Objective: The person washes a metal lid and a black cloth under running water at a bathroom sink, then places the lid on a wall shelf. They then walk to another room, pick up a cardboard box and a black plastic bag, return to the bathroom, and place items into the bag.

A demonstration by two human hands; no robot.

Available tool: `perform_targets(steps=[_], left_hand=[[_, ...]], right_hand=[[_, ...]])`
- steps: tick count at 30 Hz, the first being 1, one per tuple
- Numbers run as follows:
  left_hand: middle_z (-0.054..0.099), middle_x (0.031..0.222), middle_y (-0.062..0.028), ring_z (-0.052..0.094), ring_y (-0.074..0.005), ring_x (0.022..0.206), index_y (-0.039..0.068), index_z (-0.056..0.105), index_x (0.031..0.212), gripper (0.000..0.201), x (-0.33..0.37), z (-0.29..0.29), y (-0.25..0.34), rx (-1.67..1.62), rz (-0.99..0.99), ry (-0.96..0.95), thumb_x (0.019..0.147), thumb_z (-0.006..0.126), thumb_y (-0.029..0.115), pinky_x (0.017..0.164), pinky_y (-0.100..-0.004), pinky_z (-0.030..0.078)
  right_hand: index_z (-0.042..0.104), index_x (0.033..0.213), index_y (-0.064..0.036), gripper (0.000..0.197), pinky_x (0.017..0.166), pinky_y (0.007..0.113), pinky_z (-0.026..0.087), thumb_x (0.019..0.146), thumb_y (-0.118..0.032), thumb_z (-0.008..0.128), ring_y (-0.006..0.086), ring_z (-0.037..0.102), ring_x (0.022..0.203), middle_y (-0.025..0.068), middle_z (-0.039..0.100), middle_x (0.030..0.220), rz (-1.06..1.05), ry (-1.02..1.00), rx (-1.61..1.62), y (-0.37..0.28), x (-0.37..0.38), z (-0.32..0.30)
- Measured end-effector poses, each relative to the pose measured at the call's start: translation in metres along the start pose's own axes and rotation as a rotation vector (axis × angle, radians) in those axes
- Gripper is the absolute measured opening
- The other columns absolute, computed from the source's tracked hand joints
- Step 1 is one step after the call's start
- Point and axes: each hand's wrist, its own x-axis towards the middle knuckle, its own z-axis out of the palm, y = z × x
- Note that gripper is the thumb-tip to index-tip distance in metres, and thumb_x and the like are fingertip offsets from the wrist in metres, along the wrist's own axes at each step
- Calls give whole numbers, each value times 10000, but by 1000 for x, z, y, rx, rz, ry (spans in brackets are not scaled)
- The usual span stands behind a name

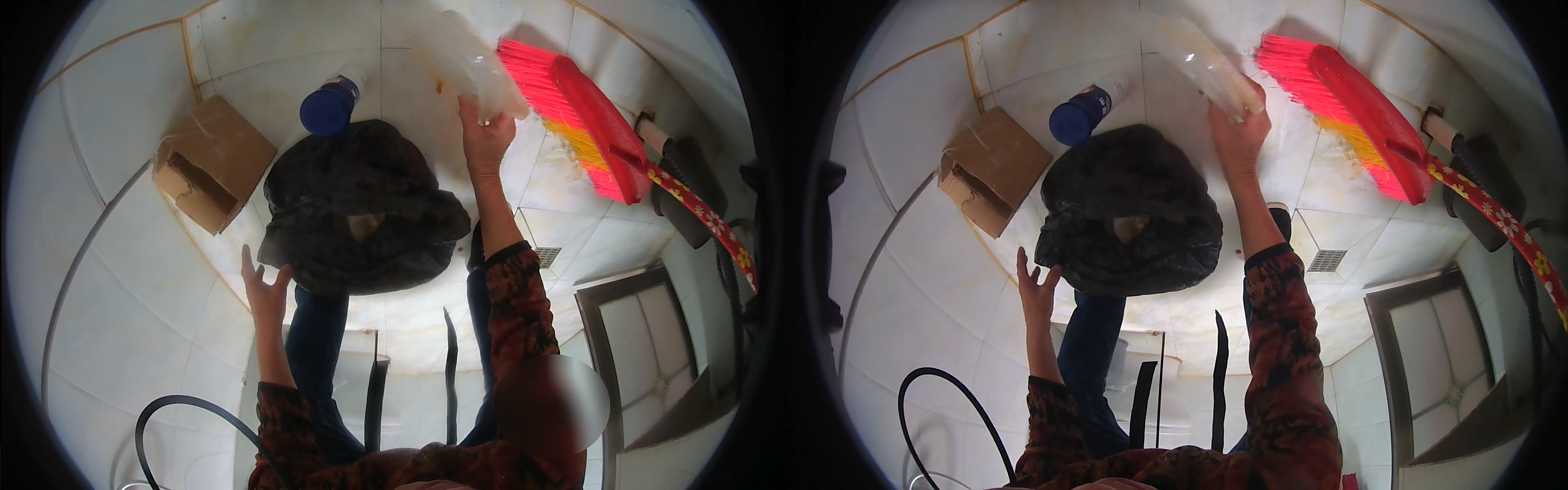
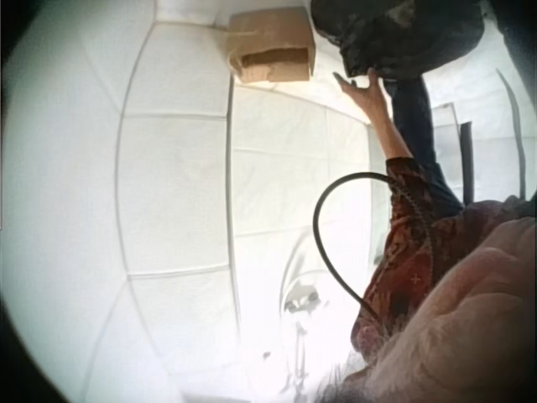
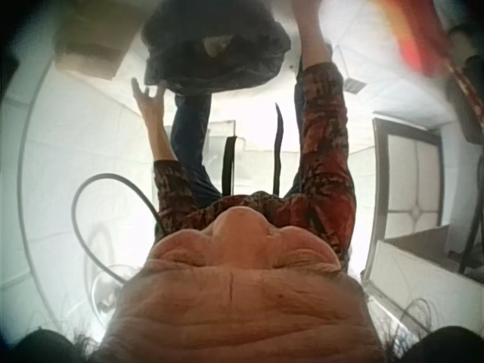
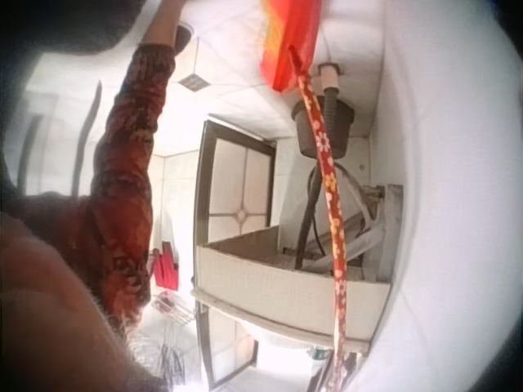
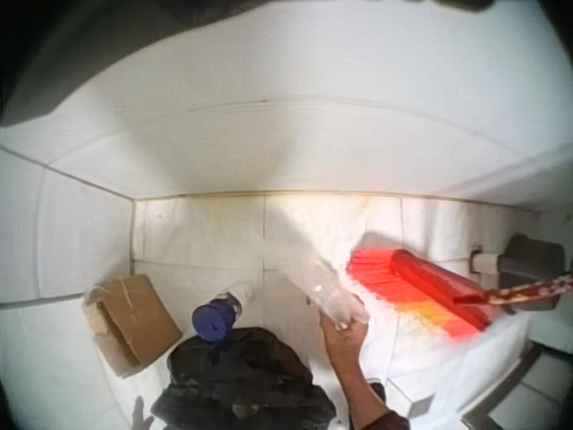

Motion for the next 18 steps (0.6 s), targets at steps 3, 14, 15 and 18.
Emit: perform_targets(steps=[3, 14, 15, 18], left_hand=[[283, 1352, -193, 402, -381, 1168, 37, 227, 1343, 806, 3, 8, -5, -105, -59, -56, 698, 699, 135, 899, -381, 420], [538, 1029, -105, 580, -176, 699, -7, 427, 1184, 507, 17, 23, -19, -145, -66, -23, 738, 637, 111, 486, -228, 412], [550, 998, -98, 578, -175, 691, -12, 469, 1143, 448, 19, 23, -19, -134, -83, -17, 744, 629, 114, 490, -230, 416], [582, 874, -82, 562, -156, 651, -22, 557, 991, 269, 18, 20, -19, -132, -18, 42, 773, 595, 132, 496, -237, 423]], right_hand=[[555, 999, 3, 335, 720, 285, 456, 709, -102, 686, 176, 580, 819, 104, 603, 929, 148, -37, 145, 4, 2, -5], [537, 951, 24, 314, 723, 266, 444, 731, -137, 693, 136, 556, 810, 80, 607, 896, 198, -74, 169, -5, 20, -6], [563, 921, 25, 267, 697, 261, 445, 733, -121, 686, 123, 561, 786, 70, 617, 862, 199, -90, 81, -2, 19, -6], [586, 896, 24, 232, 682, 257, 444, 735, -112, 682, 117, 563, 767, 58, 622, 824, 35, -52, 135, 4, 18, -9]])
